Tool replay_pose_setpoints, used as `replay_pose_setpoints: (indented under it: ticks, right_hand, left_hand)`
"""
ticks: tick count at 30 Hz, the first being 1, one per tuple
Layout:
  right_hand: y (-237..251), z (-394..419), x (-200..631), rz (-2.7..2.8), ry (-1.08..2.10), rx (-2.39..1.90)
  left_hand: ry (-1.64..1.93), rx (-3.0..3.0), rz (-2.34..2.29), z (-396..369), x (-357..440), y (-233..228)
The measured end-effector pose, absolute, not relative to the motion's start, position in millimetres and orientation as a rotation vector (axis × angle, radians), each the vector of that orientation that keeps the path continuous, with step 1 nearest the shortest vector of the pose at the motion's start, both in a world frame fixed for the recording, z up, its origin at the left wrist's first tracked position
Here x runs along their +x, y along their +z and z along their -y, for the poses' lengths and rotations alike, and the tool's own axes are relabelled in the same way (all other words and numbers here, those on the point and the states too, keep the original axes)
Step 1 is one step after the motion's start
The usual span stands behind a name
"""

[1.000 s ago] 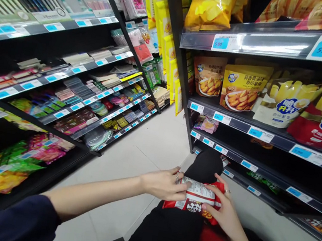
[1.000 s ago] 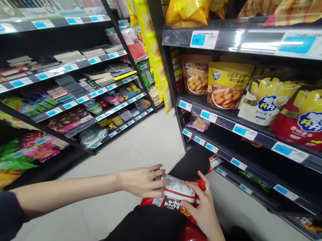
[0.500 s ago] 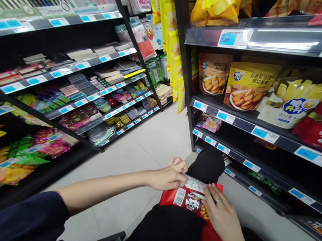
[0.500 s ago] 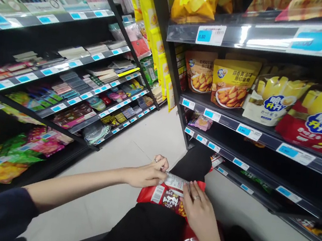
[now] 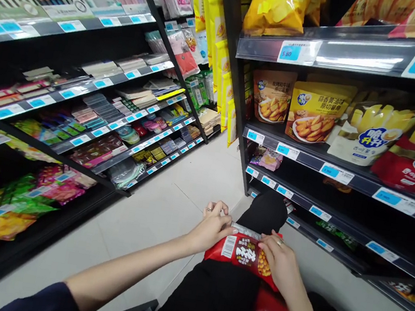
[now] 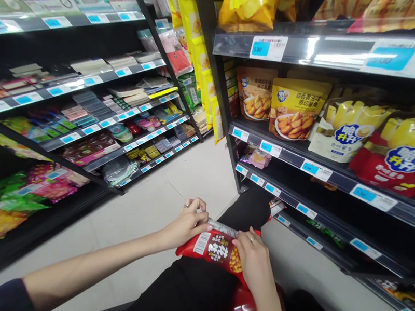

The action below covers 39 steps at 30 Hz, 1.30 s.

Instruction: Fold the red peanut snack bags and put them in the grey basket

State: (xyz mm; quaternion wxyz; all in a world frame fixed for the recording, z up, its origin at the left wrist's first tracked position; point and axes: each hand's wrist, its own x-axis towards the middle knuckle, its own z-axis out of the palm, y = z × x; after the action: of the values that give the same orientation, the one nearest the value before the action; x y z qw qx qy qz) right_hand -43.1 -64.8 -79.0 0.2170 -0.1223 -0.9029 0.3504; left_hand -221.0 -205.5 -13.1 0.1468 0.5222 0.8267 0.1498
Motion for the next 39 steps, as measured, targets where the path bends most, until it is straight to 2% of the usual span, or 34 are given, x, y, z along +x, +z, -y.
replay_pose_setpoints:
  ticks: [3,9,15,21,24,26,31,33,35,39]
  right_hand:
    - [-71,66,-48,2.541,0.921,-0.332]
    - [-59,89,-44,2.639,0.699,-0.215]
    - [-70,113,-15,2.686,0.355,-0.412]
    - [-81,108,-20,2.707,0.326,-0.396]
    - [-90,84,-15,2.701,0.512,-0.418]
    - [-92,67,-5,2.689,0.777,-0.424]
    - [-90,57,9,2.147,1.884,-0.723]
    - [-88,66,5,1.898,2.21,-0.725]
    - [-86,76,-1,1.726,2.33,-0.708]
    - [-85,85,-3,1.615,2.234,-0.705]
  left_hand:
    - [0.392,1.615,-2.394,201,-217,-6]
    - [0.165,1.962,-1.97,187,-195,0]
    - [0.091,2.023,-2.062,199,-176,-6]
    - [0.083,2.056,-2.084,200,-175,-6]
    - [0.071,2.068,-2.1,203,-175,-7]
    - [0.075,2.041,-2.133,206,-176,-8]
    - [0.114,1.98,-2.131,207,-179,-9]
    - [0.118,1.968,-2.123,206,-180,-9]
    - [0.123,1.968,-2.116,205,-181,-9]
    - [0.141,1.963,-2.115,205,-182,-8]
